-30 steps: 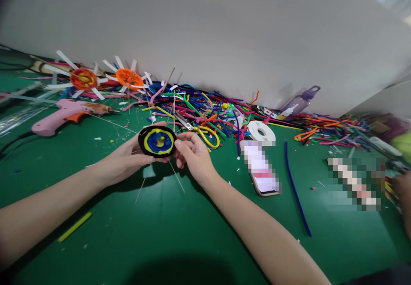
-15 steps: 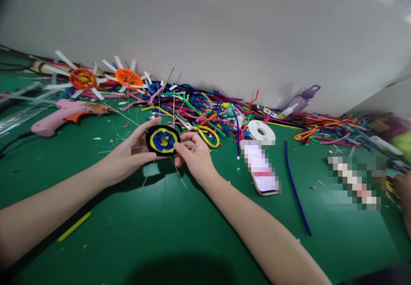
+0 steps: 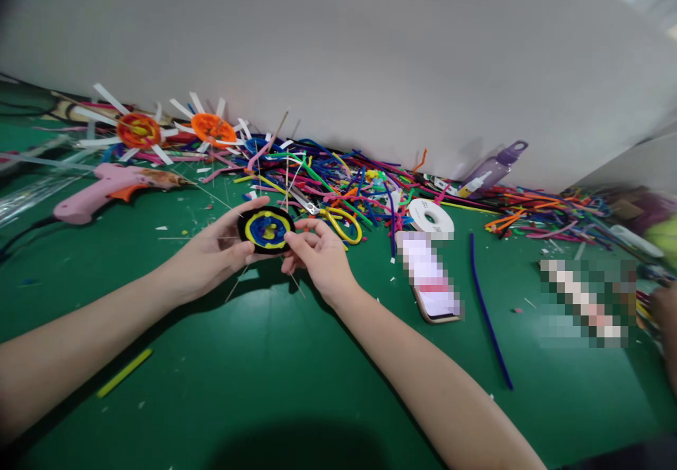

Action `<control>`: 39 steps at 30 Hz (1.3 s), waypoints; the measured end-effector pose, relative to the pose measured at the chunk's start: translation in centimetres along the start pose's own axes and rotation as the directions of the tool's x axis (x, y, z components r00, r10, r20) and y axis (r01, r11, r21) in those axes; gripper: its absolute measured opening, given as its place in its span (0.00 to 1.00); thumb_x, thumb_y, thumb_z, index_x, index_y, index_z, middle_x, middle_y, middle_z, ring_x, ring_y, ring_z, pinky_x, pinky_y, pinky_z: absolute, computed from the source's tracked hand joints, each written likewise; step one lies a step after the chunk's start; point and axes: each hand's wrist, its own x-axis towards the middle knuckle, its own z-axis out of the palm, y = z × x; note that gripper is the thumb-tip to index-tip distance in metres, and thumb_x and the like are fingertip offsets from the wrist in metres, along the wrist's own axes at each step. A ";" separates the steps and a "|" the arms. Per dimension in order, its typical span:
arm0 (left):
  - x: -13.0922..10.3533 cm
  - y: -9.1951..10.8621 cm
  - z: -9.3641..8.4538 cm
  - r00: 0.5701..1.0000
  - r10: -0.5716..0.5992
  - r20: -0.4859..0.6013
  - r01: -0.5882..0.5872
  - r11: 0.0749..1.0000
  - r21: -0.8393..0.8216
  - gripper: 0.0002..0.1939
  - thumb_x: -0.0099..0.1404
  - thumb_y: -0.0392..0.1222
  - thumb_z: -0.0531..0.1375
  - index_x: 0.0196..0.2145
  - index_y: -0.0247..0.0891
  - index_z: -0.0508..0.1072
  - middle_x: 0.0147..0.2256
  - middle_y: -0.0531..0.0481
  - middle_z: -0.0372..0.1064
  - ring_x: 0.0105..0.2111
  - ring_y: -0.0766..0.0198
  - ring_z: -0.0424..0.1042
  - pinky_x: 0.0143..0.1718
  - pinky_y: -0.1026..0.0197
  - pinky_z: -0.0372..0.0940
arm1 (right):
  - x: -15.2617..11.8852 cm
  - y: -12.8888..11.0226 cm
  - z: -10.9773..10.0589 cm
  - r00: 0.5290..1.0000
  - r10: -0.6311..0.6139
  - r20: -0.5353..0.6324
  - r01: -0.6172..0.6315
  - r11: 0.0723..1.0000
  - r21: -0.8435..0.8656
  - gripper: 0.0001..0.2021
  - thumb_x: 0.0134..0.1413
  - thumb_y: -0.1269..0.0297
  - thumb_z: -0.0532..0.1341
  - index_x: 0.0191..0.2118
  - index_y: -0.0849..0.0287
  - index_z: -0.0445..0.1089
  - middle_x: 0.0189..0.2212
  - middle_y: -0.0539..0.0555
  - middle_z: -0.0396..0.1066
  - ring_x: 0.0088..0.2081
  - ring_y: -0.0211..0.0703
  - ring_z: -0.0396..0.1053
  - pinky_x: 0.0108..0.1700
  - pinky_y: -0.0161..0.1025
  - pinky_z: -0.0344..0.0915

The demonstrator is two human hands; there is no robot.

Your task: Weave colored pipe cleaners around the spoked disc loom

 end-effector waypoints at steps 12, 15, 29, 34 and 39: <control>0.1 0.6 -0.1 0.995 -0.091 -0.049 0.084 0.989 -0.124 0.29 0.59 0.49 0.68 0.57 0.46 0.69 0.45 0.47 0.76 0.38 0.59 0.77 0.45 0.55 0.71 | -0.5 -0.4 0.2 0.994 -0.112 0.018 0.113 0.988 -0.109 0.21 0.48 0.55 0.69 0.45 0.55 0.64 0.35 0.47 0.69 0.22 0.31 0.72 0.22 0.31 0.67; 0.0 0.8 -0.1 0.994 -0.108 -0.032 0.103 0.986 -0.131 0.30 0.57 0.50 0.69 0.56 0.45 0.70 0.44 0.46 0.77 0.37 0.59 0.78 0.45 0.55 0.70 | -0.5 -0.4 0.2 0.991 -0.124 0.048 0.128 0.987 -0.094 0.22 0.48 0.55 0.69 0.46 0.55 0.63 0.36 0.47 0.68 0.22 0.31 0.71 0.22 0.31 0.66; -0.2 0.6 -0.1 0.996 -0.086 0.013 0.087 0.991 -0.103 0.29 0.63 0.44 0.64 0.61 0.50 0.64 0.51 0.45 0.73 0.42 0.57 0.76 0.46 0.53 0.70 | -0.6 -0.2 -0.1 0.981 -0.129 0.144 0.143 0.985 -0.093 0.28 0.49 0.56 0.69 0.54 0.49 0.61 0.39 0.49 0.69 0.24 0.33 0.71 0.24 0.34 0.66; -0.2 0.6 -0.1 0.995 -0.094 0.039 0.097 0.993 -0.072 0.29 0.64 0.46 0.63 0.62 0.48 0.63 0.51 0.43 0.73 0.40 0.56 0.77 0.46 0.51 0.69 | -0.7 -0.3 0.0 0.982 -0.115 0.150 0.131 0.986 -0.103 0.31 0.47 0.54 0.70 0.56 0.49 0.60 0.38 0.50 0.70 0.24 0.35 0.70 0.25 0.35 0.67; -0.3 0.6 0.1 0.990 -0.131 0.055 0.134 0.989 -0.061 0.31 0.64 0.49 0.63 0.63 0.50 0.61 0.54 0.43 0.70 0.41 0.53 0.76 0.46 0.49 0.69 | -0.8 -0.6 0.2 0.982 -0.099 0.158 0.118 0.986 -0.119 0.31 0.47 0.54 0.69 0.56 0.50 0.60 0.34 0.49 0.71 0.24 0.36 0.69 0.26 0.36 0.67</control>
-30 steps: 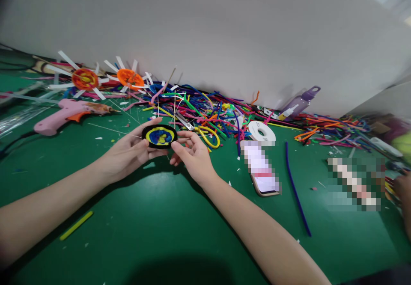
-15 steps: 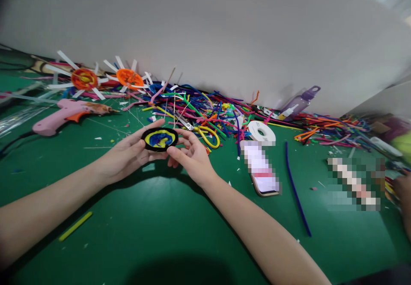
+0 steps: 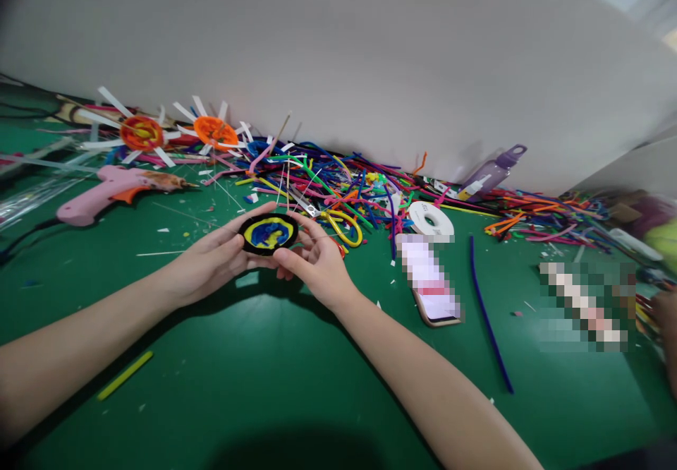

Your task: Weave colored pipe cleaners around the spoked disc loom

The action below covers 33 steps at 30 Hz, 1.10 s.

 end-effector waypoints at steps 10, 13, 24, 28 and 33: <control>-0.2 0.1 0.0 0.999 0.037 -0.014 -0.036 0.997 0.069 0.30 0.64 0.47 0.63 0.62 0.51 0.63 0.61 0.44 0.63 0.53 0.49 0.70 0.49 0.51 0.69 | 0.1 0.2 -0.4 0.998 0.017 0.068 -0.018 1.000 0.016 0.32 0.46 0.54 0.70 0.57 0.50 0.61 0.32 0.48 0.70 0.23 0.35 0.67 0.27 0.37 0.68; -0.2 0.1 0.1 0.999 0.054 -0.005 -0.053 0.996 0.075 0.32 0.62 0.47 0.65 0.62 0.52 0.63 0.62 0.44 0.61 0.56 0.47 0.67 0.49 0.52 0.70 | 0.0 0.2 -0.3 0.994 0.031 0.101 -0.033 0.999 0.013 0.32 0.47 0.55 0.71 0.57 0.49 0.60 0.33 0.48 0.71 0.23 0.35 0.67 0.26 0.37 0.67; -0.2 0.8 0.5 1.000 0.021 -0.016 -0.021 1.000 0.004 0.30 0.57 0.46 0.69 0.58 0.49 0.69 0.60 0.45 0.64 0.58 0.45 0.65 0.50 0.52 0.70 | -0.2 0.6 -0.5 0.991 0.054 0.119 -0.060 0.997 0.053 0.32 0.45 0.57 0.72 0.53 0.50 0.57 0.30 0.47 0.71 0.22 0.34 0.68 0.26 0.35 0.66; -0.2 0.5 0.3 0.999 0.028 -0.023 -0.027 0.999 0.024 0.28 0.59 0.46 0.67 0.57 0.47 0.70 0.62 0.44 0.62 0.58 0.45 0.64 0.50 0.52 0.70 | -0.1 0.7 -0.5 0.992 0.030 0.120 -0.038 0.997 0.063 0.31 0.46 0.58 0.71 0.53 0.50 0.57 0.29 0.46 0.71 0.22 0.34 0.68 0.26 0.34 0.66; 0.0 0.0 0.0 0.999 0.009 -0.041 -0.008 1.000 0.022 0.28 0.61 0.44 0.66 0.58 0.45 0.69 0.60 0.42 0.64 0.55 0.46 0.68 0.51 0.51 0.69 | 0.1 1.1 -0.7 0.993 0.007 0.118 -0.015 0.998 0.066 0.30 0.47 0.58 0.71 0.53 0.51 0.57 0.29 0.46 0.71 0.21 0.32 0.67 0.25 0.33 0.66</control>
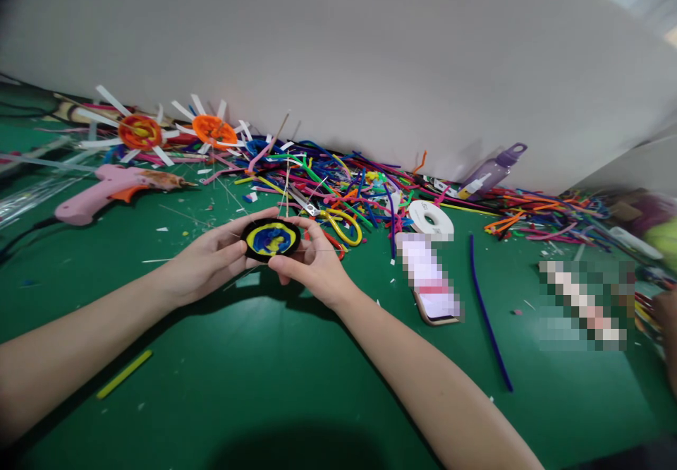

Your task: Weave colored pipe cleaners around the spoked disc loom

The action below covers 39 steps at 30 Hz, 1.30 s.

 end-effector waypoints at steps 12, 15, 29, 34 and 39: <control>-0.1 0.1 0.0 0.997 -0.019 0.070 0.021 1.000 -0.022 0.28 0.62 0.45 0.65 0.60 0.51 0.67 0.62 0.45 0.61 0.52 0.50 0.70 0.47 0.54 0.71 | -0.1 -0.3 0.3 1.000 0.008 0.014 -0.007 1.000 -0.028 0.33 0.45 0.57 0.72 0.55 0.51 0.59 0.37 0.50 0.71 0.22 0.31 0.67 0.25 0.33 0.66; 0.0 0.4 0.3 0.998 -0.005 0.056 0.008 0.999 -0.043 0.29 0.59 0.44 0.68 0.58 0.52 0.69 0.61 0.47 0.62 0.53 0.51 0.70 0.47 0.57 0.72 | -0.1 -0.3 0.3 1.000 0.005 0.016 -0.004 0.999 -0.033 0.32 0.45 0.57 0.72 0.55 0.52 0.60 0.40 0.51 0.71 0.23 0.30 0.67 0.25 0.33 0.66; 0.0 0.8 0.5 1.000 0.002 0.000 -0.002 0.999 -0.038 0.28 0.56 0.40 0.70 0.55 0.53 0.73 0.57 0.48 0.67 0.49 0.57 0.73 0.43 0.64 0.72 | -0.1 -1.0 0.8 0.997 0.077 -0.026 -0.078 0.996 -0.051 0.33 0.40 0.56 0.73 0.52 0.54 0.59 0.37 0.49 0.71 0.21 0.29 0.66 0.26 0.34 0.66; 0.0 0.6 0.3 1.000 0.007 -0.006 -0.007 1.000 -0.015 0.28 0.56 0.42 0.70 0.54 0.53 0.73 0.56 0.47 0.68 0.52 0.53 0.71 0.43 0.63 0.72 | -0.1 -0.9 0.7 0.996 0.083 -0.040 -0.085 0.995 -0.056 0.33 0.39 0.58 0.73 0.51 0.54 0.59 0.38 0.50 0.71 0.21 0.29 0.66 0.26 0.34 0.66; 0.0 0.6 0.2 1.000 0.004 0.002 -0.004 1.000 -0.020 0.27 0.57 0.42 0.70 0.54 0.52 0.73 0.55 0.47 0.68 0.53 0.54 0.70 0.43 0.64 0.72 | -0.1 -0.9 0.7 0.995 0.093 -0.041 -0.096 0.993 -0.062 0.32 0.39 0.59 0.73 0.50 0.54 0.60 0.39 0.50 0.71 0.21 0.29 0.66 0.25 0.33 0.66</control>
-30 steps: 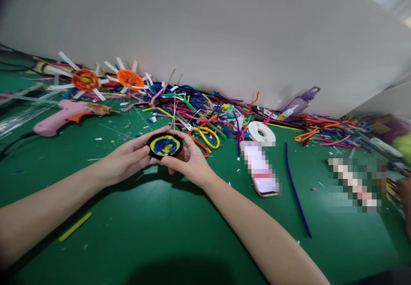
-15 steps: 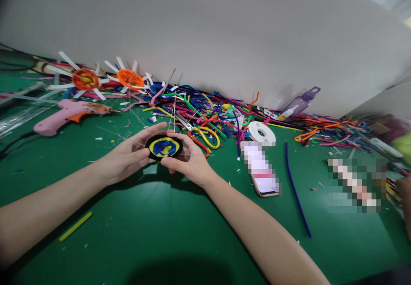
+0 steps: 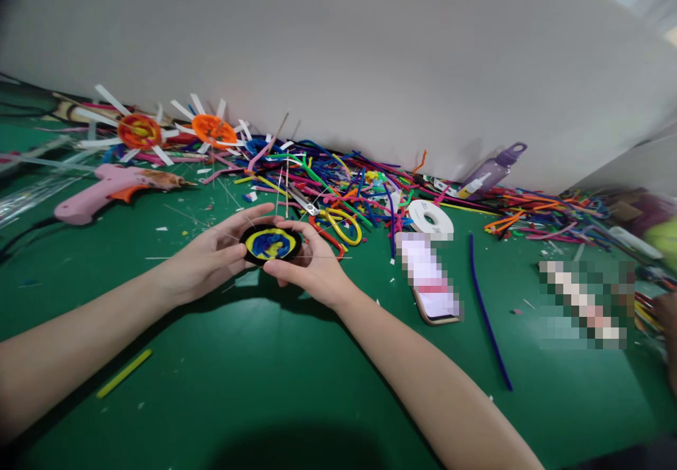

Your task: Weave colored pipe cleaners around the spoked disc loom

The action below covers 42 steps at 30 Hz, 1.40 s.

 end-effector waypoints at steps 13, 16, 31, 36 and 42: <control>0.2 -0.2 -0.2 0.997 -0.065 -0.037 0.063 0.996 -0.059 0.20 0.62 0.46 0.64 0.51 0.41 0.74 0.56 0.41 0.69 0.54 0.46 0.68 0.49 0.51 0.70 | 0.0 0.4 -0.3 0.998 -0.050 0.028 0.050 0.999 -0.009 0.30 0.45 0.56 0.71 0.52 0.54 0.59 0.29 0.46 0.70 0.22 0.33 0.67 0.28 0.35 0.66; 0.2 -0.2 -0.2 0.998 -0.054 -0.018 0.053 0.997 -0.058 0.19 0.62 0.42 0.64 0.52 0.41 0.74 0.56 0.41 0.69 0.54 0.48 0.69 0.48 0.52 0.69 | 0.0 0.7 -0.4 0.998 -0.062 0.026 0.063 0.998 -0.021 0.29 0.48 0.53 0.69 0.53 0.54 0.59 0.25 0.44 0.68 0.22 0.35 0.67 0.29 0.38 0.67; 0.5 -0.5 -0.3 0.992 -0.089 -0.095 0.078 0.991 -0.110 0.15 0.64 0.42 0.63 0.49 0.39 0.75 0.40 0.45 0.78 0.40 0.57 0.77 0.46 0.54 0.69 | 0.1 0.6 -0.4 0.994 -0.097 -0.042 0.096 0.995 -0.022 0.30 0.48 0.52 0.68 0.53 0.55 0.56 0.24 0.44 0.67 0.20 0.33 0.65 0.26 0.35 0.64; 0.6 -0.5 -0.2 0.980 -0.114 -0.163 0.096 0.988 -0.117 0.11 0.65 0.41 0.62 0.45 0.38 0.77 0.40 0.45 0.78 0.38 0.59 0.77 0.43 0.57 0.71 | 0.0 0.3 -0.3 0.996 -0.084 -0.036 0.082 0.996 -0.046 0.31 0.47 0.51 0.69 0.52 0.54 0.56 0.26 0.44 0.67 0.21 0.33 0.65 0.27 0.36 0.65; 0.7 -0.2 0.0 0.981 -0.117 -0.155 0.100 0.989 -0.111 0.10 0.64 0.43 0.63 0.42 0.39 0.79 0.38 0.46 0.79 0.36 0.61 0.76 0.37 0.61 0.72 | -0.3 -0.1 -0.1 1.000 -0.029 -0.008 0.028 0.996 -0.081 0.33 0.44 0.52 0.71 0.53 0.53 0.56 0.30 0.46 0.68 0.22 0.33 0.66 0.28 0.37 0.67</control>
